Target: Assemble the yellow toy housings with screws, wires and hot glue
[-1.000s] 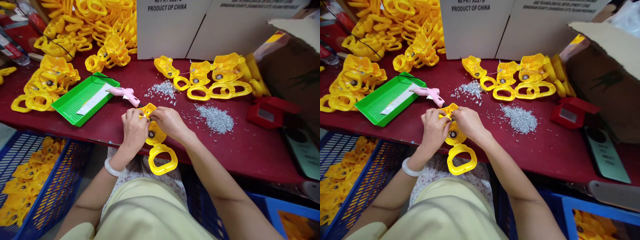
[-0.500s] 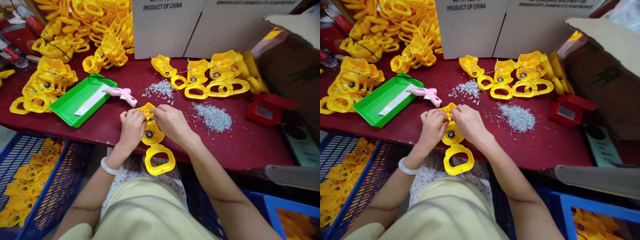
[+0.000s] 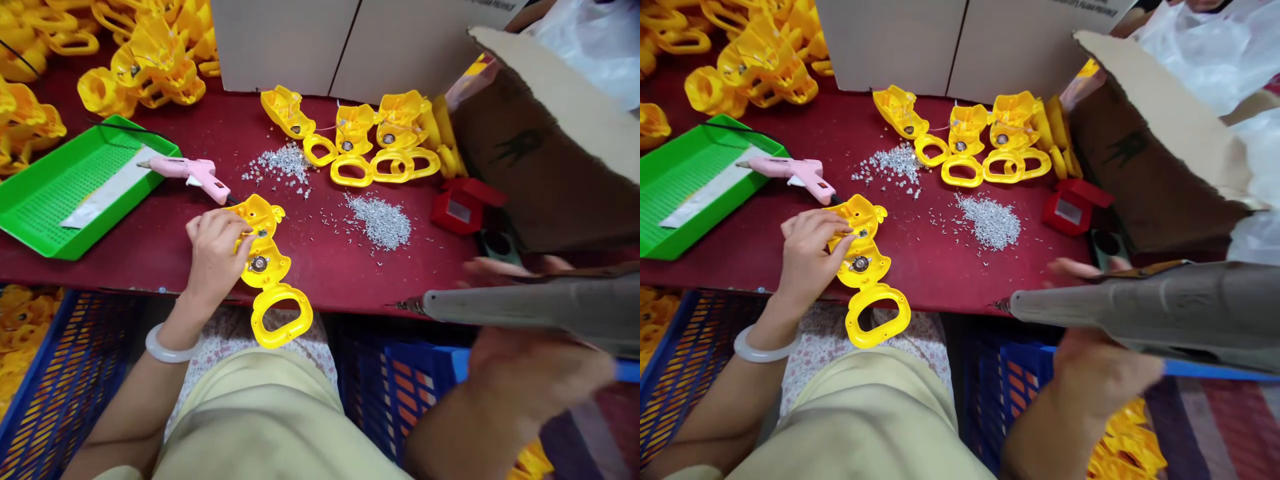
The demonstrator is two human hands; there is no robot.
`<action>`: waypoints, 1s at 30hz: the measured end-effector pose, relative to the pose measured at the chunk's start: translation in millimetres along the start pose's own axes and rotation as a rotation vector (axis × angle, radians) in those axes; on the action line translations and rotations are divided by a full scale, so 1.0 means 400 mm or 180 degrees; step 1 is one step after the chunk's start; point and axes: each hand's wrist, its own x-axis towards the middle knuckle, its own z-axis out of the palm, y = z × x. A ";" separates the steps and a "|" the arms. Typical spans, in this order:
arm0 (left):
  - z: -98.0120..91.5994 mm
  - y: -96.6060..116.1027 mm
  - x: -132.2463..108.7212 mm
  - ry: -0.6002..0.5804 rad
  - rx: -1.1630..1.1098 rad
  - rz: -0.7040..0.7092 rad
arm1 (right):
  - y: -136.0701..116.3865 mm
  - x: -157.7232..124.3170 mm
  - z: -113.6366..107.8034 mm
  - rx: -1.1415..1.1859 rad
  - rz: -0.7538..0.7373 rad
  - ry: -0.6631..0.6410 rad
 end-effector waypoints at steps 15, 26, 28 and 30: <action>-0.083 0.043 -0.064 0.0407 -0.0388 -0.0190 | -0.141 0.135 0.330 0.1351 -0.0282 0.0662; -0.088 0.080 -0.103 0.0518 -0.0761 -0.0319 | -0.184 0.119 0.344 0.2556 -0.0359 0.0822; -0.083 0.107 -0.101 0.0449 -0.1009 -0.0271 | -0.219 0.093 0.302 0.2753 -0.0547 0.0664; -0.076 0.134 -0.097 0.0334 -0.1318 -0.0214 | -0.254 0.062 0.255 0.2565 -0.0752 0.0315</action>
